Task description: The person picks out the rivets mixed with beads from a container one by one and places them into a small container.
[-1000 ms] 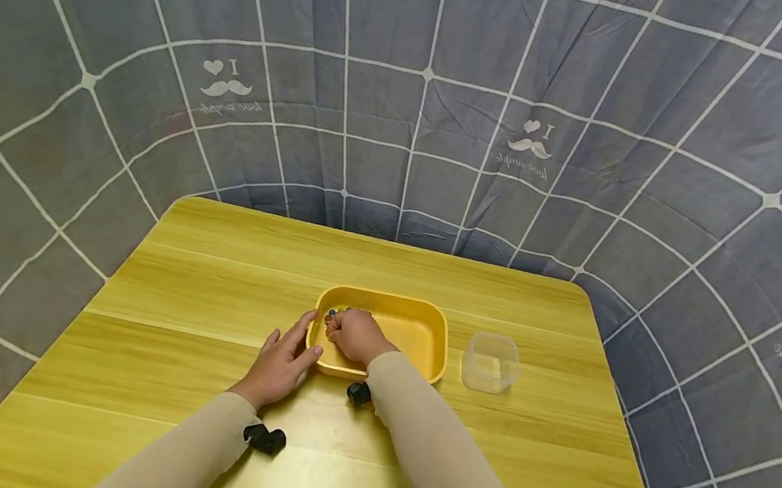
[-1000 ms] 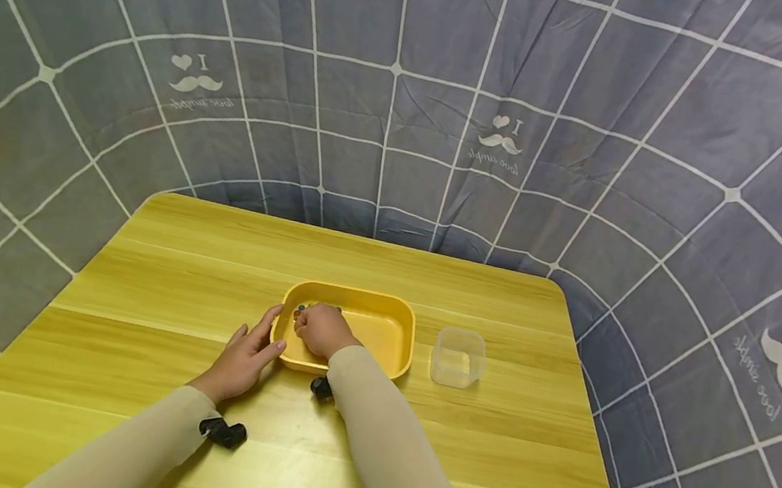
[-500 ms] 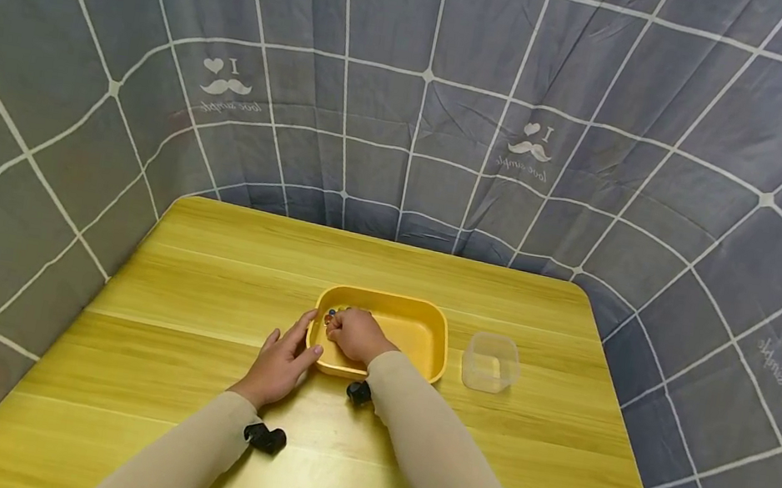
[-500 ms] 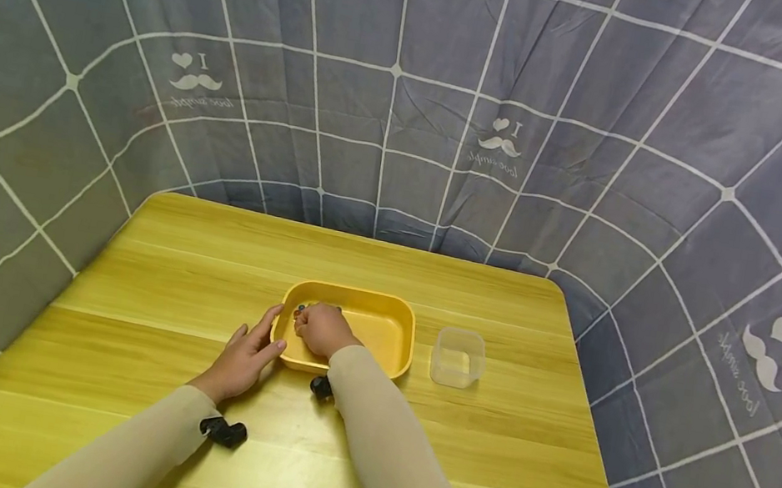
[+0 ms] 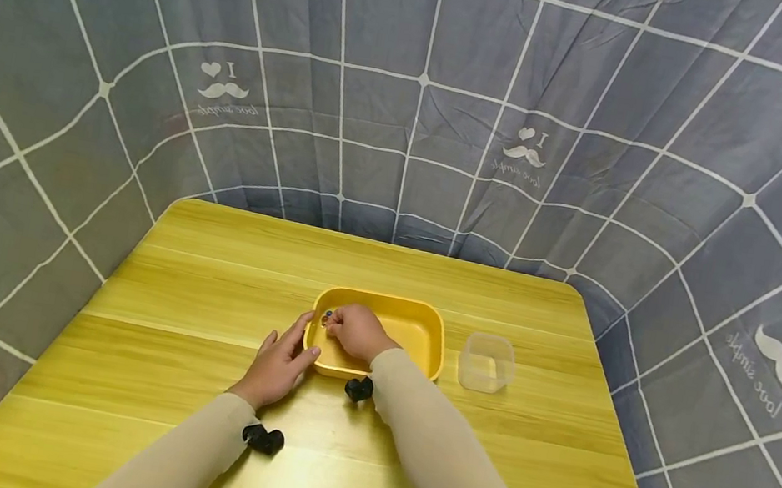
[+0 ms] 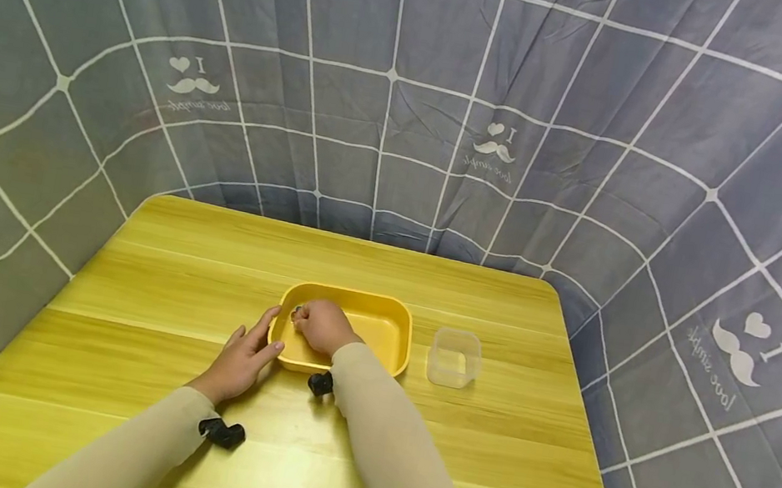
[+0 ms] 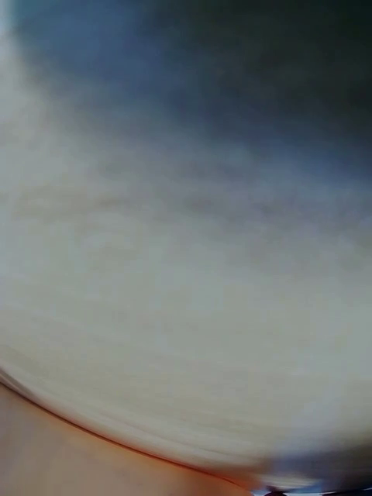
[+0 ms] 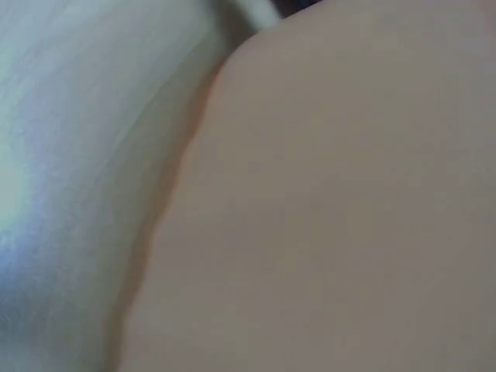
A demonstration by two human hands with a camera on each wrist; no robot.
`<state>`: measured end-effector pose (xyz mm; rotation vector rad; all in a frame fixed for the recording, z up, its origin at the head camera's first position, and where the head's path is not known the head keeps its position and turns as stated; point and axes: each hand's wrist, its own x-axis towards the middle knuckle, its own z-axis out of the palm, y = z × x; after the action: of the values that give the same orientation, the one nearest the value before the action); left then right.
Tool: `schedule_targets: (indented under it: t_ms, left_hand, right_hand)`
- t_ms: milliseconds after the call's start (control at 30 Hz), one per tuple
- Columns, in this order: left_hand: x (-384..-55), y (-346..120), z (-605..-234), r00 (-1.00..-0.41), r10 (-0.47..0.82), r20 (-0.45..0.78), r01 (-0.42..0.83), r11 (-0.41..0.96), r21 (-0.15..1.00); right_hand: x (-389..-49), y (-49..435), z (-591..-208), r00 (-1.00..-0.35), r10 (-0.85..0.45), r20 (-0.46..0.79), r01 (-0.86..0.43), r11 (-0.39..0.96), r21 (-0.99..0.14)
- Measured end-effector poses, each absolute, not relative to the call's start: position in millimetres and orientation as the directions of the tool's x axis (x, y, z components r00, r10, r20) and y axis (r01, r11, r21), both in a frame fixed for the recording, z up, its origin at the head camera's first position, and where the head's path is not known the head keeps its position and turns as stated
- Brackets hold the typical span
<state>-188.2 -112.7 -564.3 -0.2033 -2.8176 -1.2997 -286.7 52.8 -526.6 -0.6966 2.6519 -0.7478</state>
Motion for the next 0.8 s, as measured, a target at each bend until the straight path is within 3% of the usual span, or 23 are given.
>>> schedule_targets:
  t_ms: [800]
  left_hand:
    - [-187.0,-119.1,-568.7,-0.988,0.127,0.085,0.146,0.621,0.77]
  right_hand:
    - [-283.5,84.2,-474.8,-0.893,-0.433,-0.12,-0.289,0.759,-0.584]
